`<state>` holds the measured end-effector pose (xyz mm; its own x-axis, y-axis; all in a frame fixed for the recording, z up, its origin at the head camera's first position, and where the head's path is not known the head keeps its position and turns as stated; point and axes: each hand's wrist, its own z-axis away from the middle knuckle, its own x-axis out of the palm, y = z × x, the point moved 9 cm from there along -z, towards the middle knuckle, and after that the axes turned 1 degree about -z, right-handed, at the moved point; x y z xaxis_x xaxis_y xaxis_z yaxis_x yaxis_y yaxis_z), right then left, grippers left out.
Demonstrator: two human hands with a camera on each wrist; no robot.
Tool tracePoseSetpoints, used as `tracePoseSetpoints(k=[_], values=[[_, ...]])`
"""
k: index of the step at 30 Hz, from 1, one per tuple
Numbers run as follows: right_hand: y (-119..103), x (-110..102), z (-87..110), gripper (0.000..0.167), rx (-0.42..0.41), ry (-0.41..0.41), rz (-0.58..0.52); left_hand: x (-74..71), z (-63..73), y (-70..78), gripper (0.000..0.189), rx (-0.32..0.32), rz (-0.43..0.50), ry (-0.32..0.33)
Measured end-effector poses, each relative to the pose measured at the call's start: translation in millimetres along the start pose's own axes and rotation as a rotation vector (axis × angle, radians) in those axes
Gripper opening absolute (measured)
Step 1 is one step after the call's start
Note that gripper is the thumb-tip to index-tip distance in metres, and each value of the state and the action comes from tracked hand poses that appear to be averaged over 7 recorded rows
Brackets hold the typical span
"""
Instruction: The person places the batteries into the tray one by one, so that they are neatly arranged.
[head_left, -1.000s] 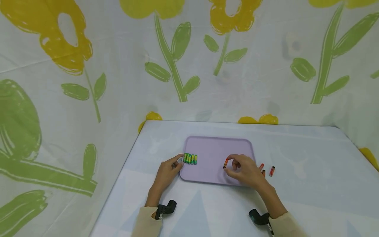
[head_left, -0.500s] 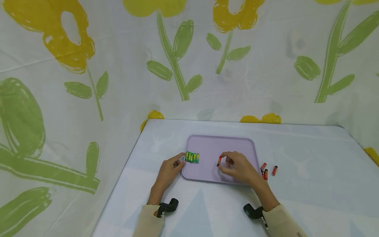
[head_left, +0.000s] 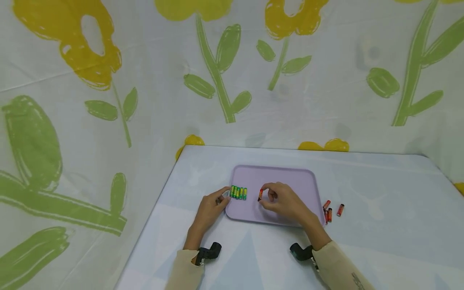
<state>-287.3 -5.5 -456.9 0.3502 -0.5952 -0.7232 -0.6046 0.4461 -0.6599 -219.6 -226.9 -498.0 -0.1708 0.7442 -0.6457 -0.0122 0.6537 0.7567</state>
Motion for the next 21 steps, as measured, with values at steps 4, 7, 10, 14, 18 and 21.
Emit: tracePoseSetpoints(k=[4,7,10,14,18,21], values=[[0,6,-7.1,0.025,-0.001,-0.019,-0.001,1.4,-0.9,-2.5,0.039,0.001,-0.006,-0.002],[-2,11,-12.8,0.025,-0.007,-0.04,-0.01,1.6,-0.8,-4.1,0.039,0.003,-0.007,0.001],[-3,15,-18.3,0.026,-0.009,-0.056,-0.009,1.3,-0.6,-3.6,0.039,0.003,0.002,0.001],[-3,21,-25.2,0.027,-0.021,-0.068,-0.005,0.9,-1.4,-1.2,0.039,0.012,-0.005,0.004],[0,26,-31.0,0.029,-0.029,-0.086,-0.004,0.4,-1.9,-0.5,0.038,0.017,-0.019,0.011],[3,29,-33.0,0.031,-0.02,-0.108,-0.01,1.2,-0.8,-0.4,0.039,0.009,-0.021,0.002]])
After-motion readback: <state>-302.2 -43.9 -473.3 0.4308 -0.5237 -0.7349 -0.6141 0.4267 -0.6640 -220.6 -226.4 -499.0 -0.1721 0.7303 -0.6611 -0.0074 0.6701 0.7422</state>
